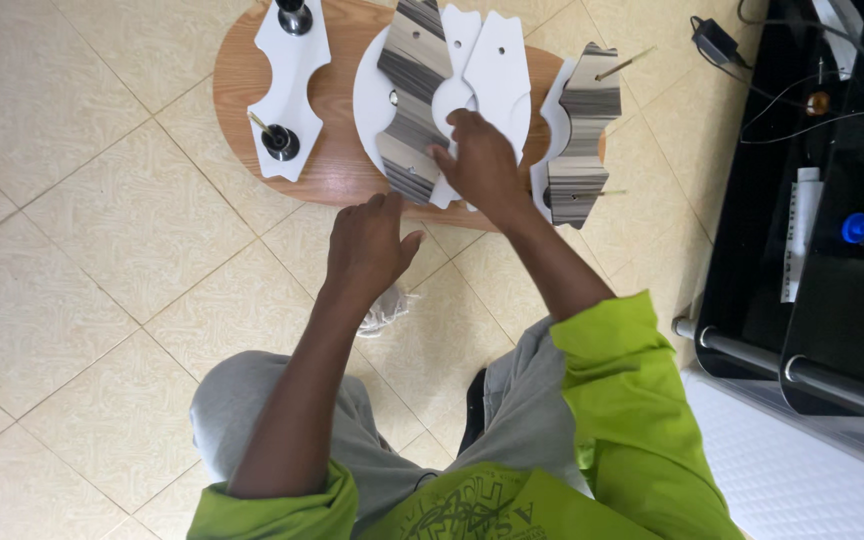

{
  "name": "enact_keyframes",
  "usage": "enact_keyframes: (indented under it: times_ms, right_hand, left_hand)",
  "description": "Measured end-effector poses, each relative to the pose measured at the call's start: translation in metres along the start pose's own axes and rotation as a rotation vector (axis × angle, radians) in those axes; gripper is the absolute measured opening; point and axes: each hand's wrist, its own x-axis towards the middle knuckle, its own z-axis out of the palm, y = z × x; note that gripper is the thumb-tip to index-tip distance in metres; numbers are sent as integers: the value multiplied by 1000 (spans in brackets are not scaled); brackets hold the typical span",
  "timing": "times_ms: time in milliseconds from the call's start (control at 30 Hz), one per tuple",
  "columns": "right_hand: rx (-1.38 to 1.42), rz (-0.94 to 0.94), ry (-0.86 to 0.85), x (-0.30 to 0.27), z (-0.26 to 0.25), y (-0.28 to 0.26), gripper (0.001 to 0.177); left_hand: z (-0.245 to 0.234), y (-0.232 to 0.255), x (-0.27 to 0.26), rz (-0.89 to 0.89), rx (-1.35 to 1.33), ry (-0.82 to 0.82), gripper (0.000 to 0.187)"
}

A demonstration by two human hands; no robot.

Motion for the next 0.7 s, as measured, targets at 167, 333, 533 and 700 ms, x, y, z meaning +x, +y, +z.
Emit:
enact_keyframes:
  times_ms: [167, 333, 533, 700]
  right_hand:
    - [-89, 198, 119, 36, 55, -19, 65]
    - [-188, 382, 154, 52, 85, -20, 74]
    - [-67, 411, 274, 59, 88, 1, 90]
    - [183, 538, 187, 54, 70, 14, 35]
  left_hand:
    - [-6, -7, 6, -7, -55, 102, 40]
    - [-34, -33, 2, -88, -326, 376, 15]
    - [-67, -90, 12, -200, -1236, 762, 30]
    - [-52, -100, 20, -348, -1476, 564, 56]
